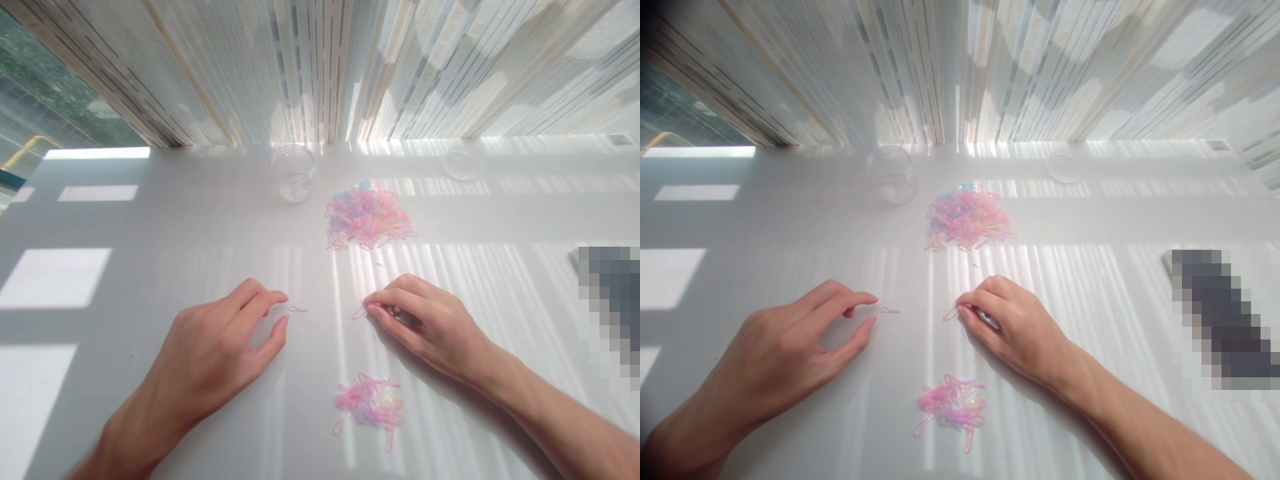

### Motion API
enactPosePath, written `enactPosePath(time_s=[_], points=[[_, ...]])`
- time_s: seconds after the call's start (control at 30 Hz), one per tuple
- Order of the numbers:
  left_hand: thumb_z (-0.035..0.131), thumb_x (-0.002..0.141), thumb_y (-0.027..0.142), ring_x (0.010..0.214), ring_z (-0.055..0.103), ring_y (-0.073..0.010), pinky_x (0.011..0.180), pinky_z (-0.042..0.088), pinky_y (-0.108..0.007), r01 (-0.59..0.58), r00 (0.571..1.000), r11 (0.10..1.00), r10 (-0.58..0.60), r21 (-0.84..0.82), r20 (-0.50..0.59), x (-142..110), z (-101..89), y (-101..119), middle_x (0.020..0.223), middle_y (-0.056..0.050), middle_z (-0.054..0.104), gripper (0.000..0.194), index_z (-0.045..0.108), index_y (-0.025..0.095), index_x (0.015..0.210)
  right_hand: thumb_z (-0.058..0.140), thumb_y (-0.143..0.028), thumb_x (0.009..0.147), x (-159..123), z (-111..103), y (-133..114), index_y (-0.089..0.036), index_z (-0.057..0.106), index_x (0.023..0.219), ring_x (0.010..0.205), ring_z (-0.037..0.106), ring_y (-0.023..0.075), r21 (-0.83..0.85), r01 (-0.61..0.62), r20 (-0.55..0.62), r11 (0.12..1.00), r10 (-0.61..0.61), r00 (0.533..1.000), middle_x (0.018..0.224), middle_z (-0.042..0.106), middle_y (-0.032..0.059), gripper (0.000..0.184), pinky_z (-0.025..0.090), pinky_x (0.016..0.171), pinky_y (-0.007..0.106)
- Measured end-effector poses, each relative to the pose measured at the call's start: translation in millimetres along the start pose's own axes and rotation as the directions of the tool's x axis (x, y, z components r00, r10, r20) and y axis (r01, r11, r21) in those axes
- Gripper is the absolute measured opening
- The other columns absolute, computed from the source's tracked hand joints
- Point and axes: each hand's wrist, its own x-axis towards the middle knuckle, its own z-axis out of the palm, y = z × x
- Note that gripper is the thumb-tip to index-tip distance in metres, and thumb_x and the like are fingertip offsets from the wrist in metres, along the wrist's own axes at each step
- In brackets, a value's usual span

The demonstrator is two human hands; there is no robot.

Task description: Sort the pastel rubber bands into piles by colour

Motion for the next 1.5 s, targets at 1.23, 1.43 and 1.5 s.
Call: enactPosePath(time_s=[1.23, 1.43, 1.5], points=[[0.066, 0.091, 0.008, 0.072, 0.073, -0.0087, 0.072, 0.056, -0.019, -0.184, 0.981, 0.844, 0.129, -0.503, -0.144, -9.6, 27.4, 34.3, 0.087, 0.004, 0.079, 0.018, 0.066, 0.022, 0.104, 0.066, -0.01, 0.092, -6.7, 9.9, -21.3, -0.017, 0.067, 0.098, 0.068, 0.061, 0.0138, 0.04, 0.345, -0.112, 0.938, -0.339, 0.934, 0.079, 0.069, 0.0034, 0.01, 0.051, 0.06, 0.025], [0.068, 0.088, 0.006, 0.065, 0.069, -0.0078, 0.067, 0.053, -0.019, -0.159, 0.986, 0.807, 0.107, -0.568, -0.124, -3.5, 27.0, 39.6, 0.08, 0.004, 0.076, 0.015, 0.067, 0.019, 0.096, 0.069, -0.019, 0.093, -7.1, 6.0, -21.1, -0.013, 0.069, 0.104, 0.071, 0.062, 0.0155, 0.065, 0.357, -0.088, 0.932, -0.351, 0.932, 0.083, 0.069, 0.0061, 0.012, 0.053, 0.063, 0.028], [0.069, 0.088, 0.006, 0.062, 0.067, -0.0071, 0.066, 0.052, -0.019, -0.151, 0.988, 0.801, 0.099, -0.579, -0.12, -3.7, 26.7, 40.8, 0.079, 0.004, 0.075, 0.015, 0.067, 0.019, 0.095, 0.066, -0.015, 0.094, -7.8, 6.8, -21.7, -0.013, 0.069, 0.102, 0.07, 0.061, 0.0151, 0.075, 0.356, -0.068, 0.932, -0.351, 0.934, 0.083, 0.069, 0.0058, 0.009, 0.052, 0.063, 0.028]])
